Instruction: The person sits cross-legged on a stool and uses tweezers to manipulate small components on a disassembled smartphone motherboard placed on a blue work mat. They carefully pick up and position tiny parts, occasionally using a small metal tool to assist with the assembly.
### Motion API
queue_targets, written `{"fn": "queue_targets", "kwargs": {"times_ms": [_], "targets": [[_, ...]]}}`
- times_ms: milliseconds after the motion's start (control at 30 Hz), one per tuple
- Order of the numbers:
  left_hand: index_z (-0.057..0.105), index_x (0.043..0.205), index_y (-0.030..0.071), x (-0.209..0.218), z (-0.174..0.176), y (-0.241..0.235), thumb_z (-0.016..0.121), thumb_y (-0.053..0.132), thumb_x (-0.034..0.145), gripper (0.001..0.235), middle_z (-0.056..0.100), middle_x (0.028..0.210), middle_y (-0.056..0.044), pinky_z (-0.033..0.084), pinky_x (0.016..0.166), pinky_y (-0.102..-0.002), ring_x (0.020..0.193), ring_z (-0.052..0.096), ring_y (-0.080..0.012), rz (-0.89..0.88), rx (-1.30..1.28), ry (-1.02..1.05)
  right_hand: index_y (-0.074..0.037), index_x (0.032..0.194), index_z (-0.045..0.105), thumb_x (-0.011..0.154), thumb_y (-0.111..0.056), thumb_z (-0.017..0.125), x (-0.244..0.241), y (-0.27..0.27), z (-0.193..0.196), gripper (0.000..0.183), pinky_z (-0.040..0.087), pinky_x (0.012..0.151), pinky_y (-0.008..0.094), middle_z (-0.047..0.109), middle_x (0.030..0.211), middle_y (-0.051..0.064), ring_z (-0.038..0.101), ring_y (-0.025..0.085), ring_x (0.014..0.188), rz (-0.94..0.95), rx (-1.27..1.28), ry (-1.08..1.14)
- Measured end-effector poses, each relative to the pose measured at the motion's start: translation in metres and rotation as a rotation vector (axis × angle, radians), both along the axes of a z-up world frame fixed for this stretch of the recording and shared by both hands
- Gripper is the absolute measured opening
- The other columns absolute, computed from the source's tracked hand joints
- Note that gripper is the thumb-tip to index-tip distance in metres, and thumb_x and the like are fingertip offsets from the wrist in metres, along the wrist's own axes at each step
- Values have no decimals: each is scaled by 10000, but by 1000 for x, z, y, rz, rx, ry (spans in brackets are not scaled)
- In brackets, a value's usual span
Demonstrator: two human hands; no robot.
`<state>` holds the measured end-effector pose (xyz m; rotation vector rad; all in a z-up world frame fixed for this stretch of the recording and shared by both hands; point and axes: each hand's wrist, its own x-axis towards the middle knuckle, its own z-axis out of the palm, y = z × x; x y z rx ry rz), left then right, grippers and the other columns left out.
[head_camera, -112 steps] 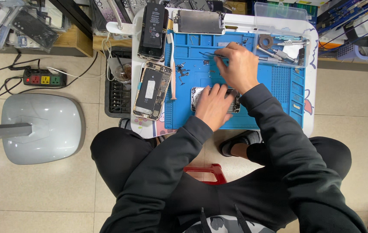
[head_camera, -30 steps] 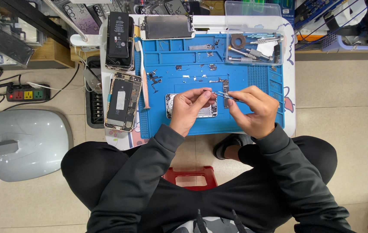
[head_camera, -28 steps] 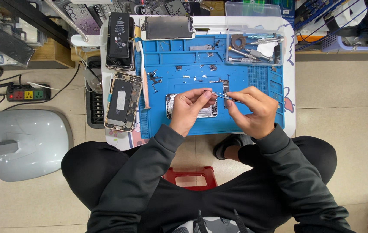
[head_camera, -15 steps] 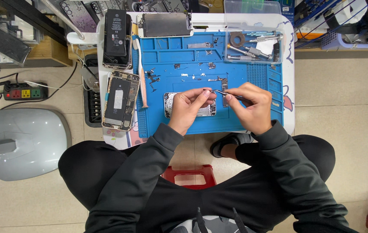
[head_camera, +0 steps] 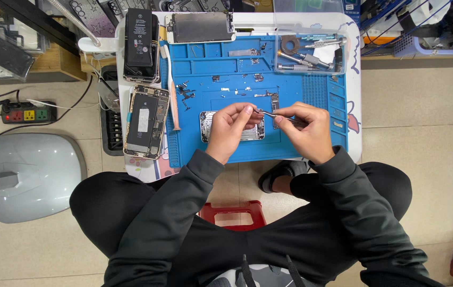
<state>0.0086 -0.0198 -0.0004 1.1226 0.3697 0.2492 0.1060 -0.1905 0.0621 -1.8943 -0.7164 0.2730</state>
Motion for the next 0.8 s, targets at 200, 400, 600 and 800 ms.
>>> {"fn": "queue_targets", "kwargs": {"times_ms": [200,400,600,800], "targets": [[735,1133,63,1,-9,2,618,218,1094,198,806,984,-143,643,835,-287,961,783,-181,-69,194,-18,-82,971,836,925,-27,758,4,0,-1,106,317,462,220,678,666,79,412,44,542,6,-16,53],[744,1096,83,-1,0,1,622,185,1080,160,809,929,-87,638,798,-276,919,771,-139,-55,313,-6,-108,929,837,899,-21,757,5,0,12,122,341,471,235,656,649,64,430,73,525,14,-55,-11],[789,1109,154,-1,-3,5,658,236,1066,160,813,913,-18,646,766,-288,862,790,-163,-79,597,6,-119,936,846,903,-5,742,-4,-10,11,158,350,467,262,674,643,57,433,102,504,-12,-103,-65],[744,1197,161,-1,0,10,663,214,1050,176,684,1167,-14,529,907,-386,1134,643,-243,-150,1282,-31,-161,1095,856,973,-114,729,-7,-19,-11,182,405,468,304,732,701,46,520,160,488,-86,-284,-244]]}}
